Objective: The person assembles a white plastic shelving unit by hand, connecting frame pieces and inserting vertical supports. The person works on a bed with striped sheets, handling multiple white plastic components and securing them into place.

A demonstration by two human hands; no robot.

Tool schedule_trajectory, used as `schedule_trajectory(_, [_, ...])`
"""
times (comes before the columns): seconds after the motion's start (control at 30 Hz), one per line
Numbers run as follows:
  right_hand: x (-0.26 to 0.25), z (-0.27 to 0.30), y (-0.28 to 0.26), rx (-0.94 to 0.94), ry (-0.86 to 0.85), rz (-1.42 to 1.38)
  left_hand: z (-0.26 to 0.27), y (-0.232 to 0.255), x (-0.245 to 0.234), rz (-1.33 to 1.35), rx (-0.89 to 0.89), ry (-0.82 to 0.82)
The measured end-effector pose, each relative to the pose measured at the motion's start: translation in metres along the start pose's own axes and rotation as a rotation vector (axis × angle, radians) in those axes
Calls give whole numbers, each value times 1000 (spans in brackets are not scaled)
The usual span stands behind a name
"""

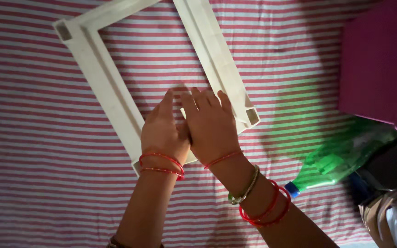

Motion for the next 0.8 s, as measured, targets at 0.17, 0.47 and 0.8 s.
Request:
schedule_trajectory(0.17, [24,2,14,39,-5,47,-10,-13,22,-94,-226,-236])
schedule_trajectory(0.47, [47,4,21,75,-28,156,-8,-44,51,-227,-230,-153])
schedule_trajectory(0.8, [47,-6,14,87,16,42,-10,-47,45,43,-399,-98])
Point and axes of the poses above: each hand's wrist, its own z-axis away from the middle knuckle, its own x-axis out of the palm, y = z × x, the point moved 2 cm from there along -z, towards the middle knuckle, and after that the axes turned 14 degrees about x, right-handed, at the moved point
